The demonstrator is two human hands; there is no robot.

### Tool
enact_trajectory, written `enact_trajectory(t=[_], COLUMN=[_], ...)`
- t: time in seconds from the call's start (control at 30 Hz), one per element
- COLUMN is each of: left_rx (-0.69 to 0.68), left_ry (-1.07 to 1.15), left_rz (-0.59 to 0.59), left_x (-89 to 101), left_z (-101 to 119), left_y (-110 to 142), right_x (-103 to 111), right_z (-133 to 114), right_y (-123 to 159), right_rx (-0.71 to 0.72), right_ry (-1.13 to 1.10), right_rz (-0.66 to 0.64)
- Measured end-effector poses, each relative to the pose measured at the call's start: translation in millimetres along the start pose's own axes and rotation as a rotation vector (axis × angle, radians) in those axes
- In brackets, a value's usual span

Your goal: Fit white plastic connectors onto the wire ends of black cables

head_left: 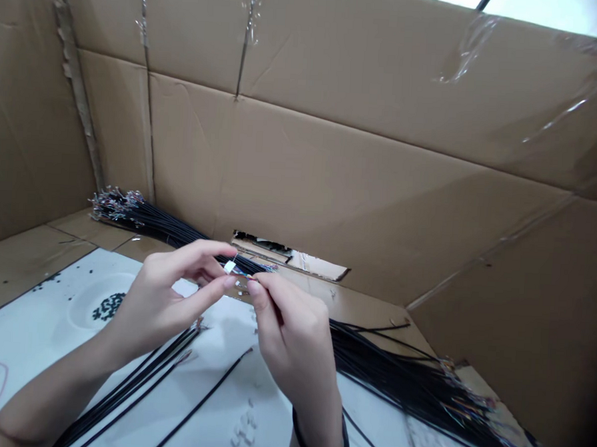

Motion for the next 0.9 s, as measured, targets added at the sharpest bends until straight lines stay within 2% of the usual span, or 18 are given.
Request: enact_trajectory(t=[0.07, 0.13, 0.2, 0.27, 0.4, 0.9], left_rx=[-0.053, -0.187, -0.317, -0.380, -0.382, -0.344], left_ry=[-0.094, -0.194, -0.248, -0.254, -0.268, -0.274], left_rz=[0.113, 0.182, 0.189, 0.168, 0.127, 0.138], left_x=[4.0, 4.8, 1.9, -1.4, -4.8, -0.9], left_z=[5.6, 16.1, 24.9, 29.0, 30.7, 31.8], left_y=[2.6, 6.3, 10.0, 12.0, 13.0, 12.8], right_x=[4.3, 7.9, 9.2, 9.0, 8.1, 9.1], right_z=[-0.8, -1.7, -2.2, -2.8, -3.6, -6.6], right_y=[-0.3, 0.0, 0.6, 1.1, 1.4, 1.9], right_rx=[0.000, 0.008, 0.015, 0.028, 0.041, 0.093], right_ry=[-0.002, -0.004, -0.002, 0.004, 0.002, 0.036], right_rz=[0.086, 0.163, 0.204, 0.217, 0.213, 0.215])
Point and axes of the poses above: each hand's wrist, its own y-axis away from the middle knuckle, its own x-axis out of the back of the hand, z = x × y, the point moved 6 cm from there along -y, towards the middle knuckle, and after that the axes turned 12 degrees about -y, right-handed, at the moved point
